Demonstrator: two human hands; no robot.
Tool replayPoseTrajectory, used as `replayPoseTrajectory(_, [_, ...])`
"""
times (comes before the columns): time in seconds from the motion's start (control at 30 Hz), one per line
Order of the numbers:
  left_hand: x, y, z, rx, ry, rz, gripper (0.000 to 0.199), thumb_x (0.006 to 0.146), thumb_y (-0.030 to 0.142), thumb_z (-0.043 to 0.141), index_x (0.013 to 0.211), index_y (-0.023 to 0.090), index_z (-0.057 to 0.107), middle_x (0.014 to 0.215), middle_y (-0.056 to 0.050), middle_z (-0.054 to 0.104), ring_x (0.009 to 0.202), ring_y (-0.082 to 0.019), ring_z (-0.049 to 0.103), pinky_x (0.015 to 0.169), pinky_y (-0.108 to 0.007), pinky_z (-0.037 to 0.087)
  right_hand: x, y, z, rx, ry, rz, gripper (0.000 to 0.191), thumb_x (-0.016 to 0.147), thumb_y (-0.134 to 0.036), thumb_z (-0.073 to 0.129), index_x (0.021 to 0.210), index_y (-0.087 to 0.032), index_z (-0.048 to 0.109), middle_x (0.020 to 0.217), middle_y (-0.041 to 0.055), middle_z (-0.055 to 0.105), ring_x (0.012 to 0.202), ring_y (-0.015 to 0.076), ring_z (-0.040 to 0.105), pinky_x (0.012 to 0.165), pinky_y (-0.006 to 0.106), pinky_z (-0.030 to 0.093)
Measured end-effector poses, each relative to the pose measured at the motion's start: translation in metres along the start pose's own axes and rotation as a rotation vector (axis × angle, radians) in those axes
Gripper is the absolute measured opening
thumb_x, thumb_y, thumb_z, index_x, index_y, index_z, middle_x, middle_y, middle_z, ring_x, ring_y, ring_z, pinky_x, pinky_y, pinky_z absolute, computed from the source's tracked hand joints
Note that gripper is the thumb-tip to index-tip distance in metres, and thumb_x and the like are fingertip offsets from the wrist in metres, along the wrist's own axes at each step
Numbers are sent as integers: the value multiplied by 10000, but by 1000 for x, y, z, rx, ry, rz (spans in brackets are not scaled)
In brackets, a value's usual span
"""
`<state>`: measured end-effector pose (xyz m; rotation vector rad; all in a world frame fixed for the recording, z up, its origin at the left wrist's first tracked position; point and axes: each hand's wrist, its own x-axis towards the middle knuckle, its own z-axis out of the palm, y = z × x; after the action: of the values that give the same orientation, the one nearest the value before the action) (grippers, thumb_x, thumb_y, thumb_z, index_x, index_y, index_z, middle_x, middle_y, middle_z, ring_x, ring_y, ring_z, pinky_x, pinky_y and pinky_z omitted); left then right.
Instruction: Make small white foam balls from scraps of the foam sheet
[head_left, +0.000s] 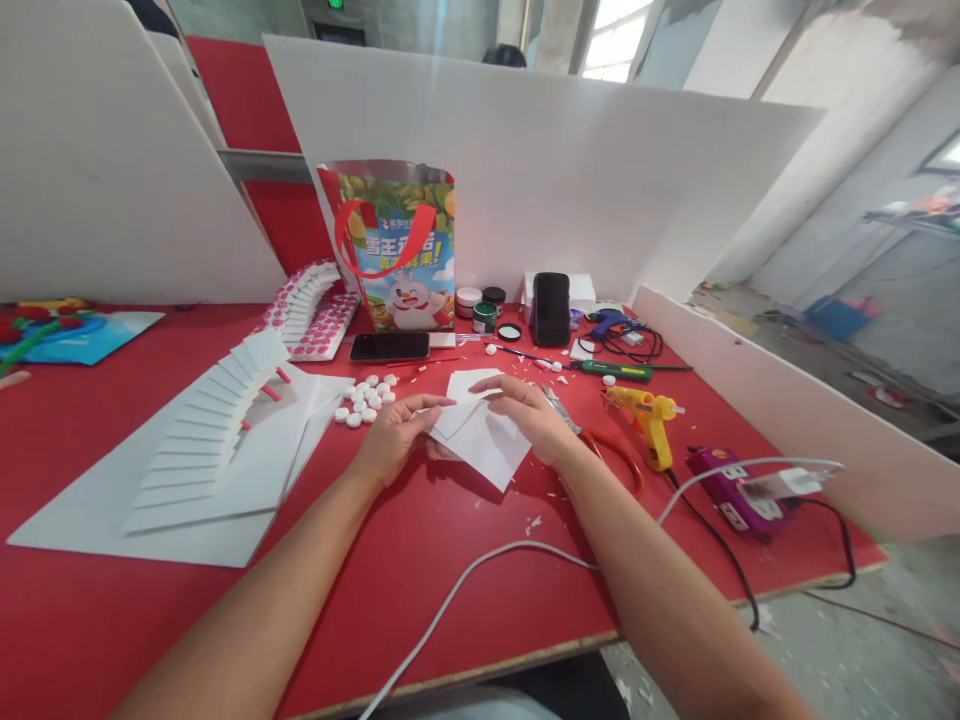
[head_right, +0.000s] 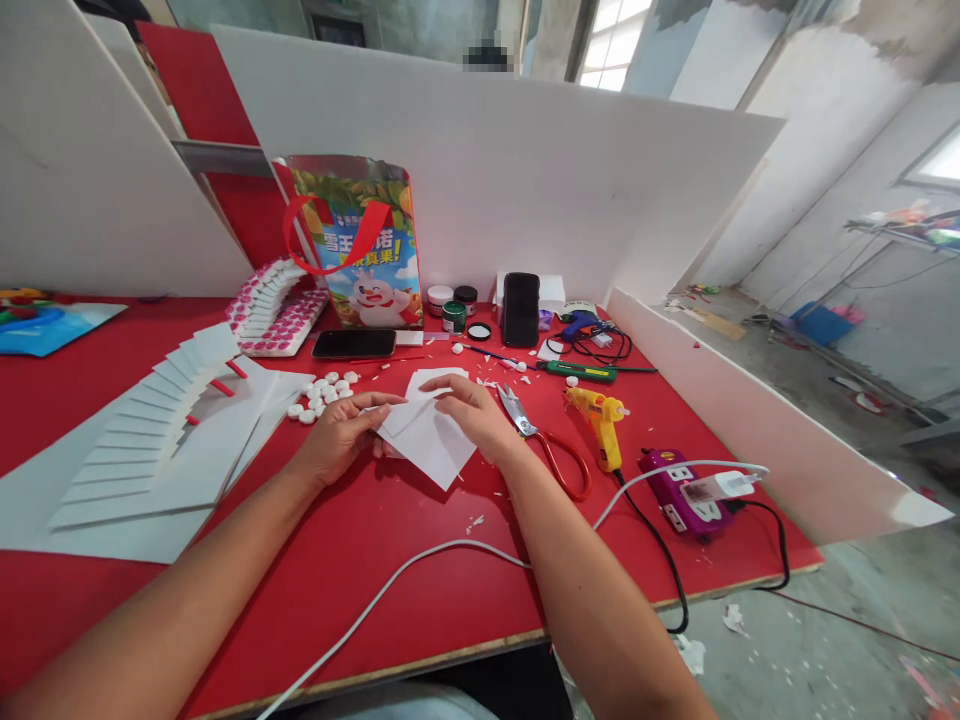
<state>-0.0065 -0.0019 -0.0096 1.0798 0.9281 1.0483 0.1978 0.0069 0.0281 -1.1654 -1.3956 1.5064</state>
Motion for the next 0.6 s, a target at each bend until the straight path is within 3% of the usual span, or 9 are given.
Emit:
replayPoseTrajectory(0.1, [-1,-1,2,125,-15,52,519,811,450,690,1158,67,651,518,-25,663,431,-150,593,446,-234,465,1,3,1,-16,46,75,341,733,-373,729,1024,-209,661,780,2,667,661,142,602,570,237,434])
replayPoseTrajectory(0.2, [-2,-2,3,189,-31,67,531,839,466,662,1193,73,620,530,-25,673,427,-153,600,443,-236,468,4,13,5,-109,12,129,324,637,-382,819,817,-179,642,706,11,653,610,142,578,540,245,403])
replayPoseTrajectory(0.3, [-3,-3,4,188,-24,58,504,820,452,685,1167,92,625,547,-25,687,430,-154,610,439,-234,471,7,19,4,-171,17,76,255,637,-338,795,717,-185,607,649,-7,632,577,132,546,534,247,379])
replayPoseTrajectory(0.43, [-2,-3,4,202,-63,-9,391,798,459,708,992,122,669,473,-10,647,377,-148,591,384,-207,403,7,16,-1,-255,39,-28,187,659,-300,755,730,-186,625,617,-37,597,588,114,513,558,234,361])
replayPoseTrajectory(0.6, [-1,-5,2,154,-44,1,349,788,426,726,971,129,723,463,0,628,385,-134,568,401,-215,402,5,13,-2,-233,-62,38,208,646,-267,760,816,-191,666,631,-35,628,558,118,526,553,243,387])
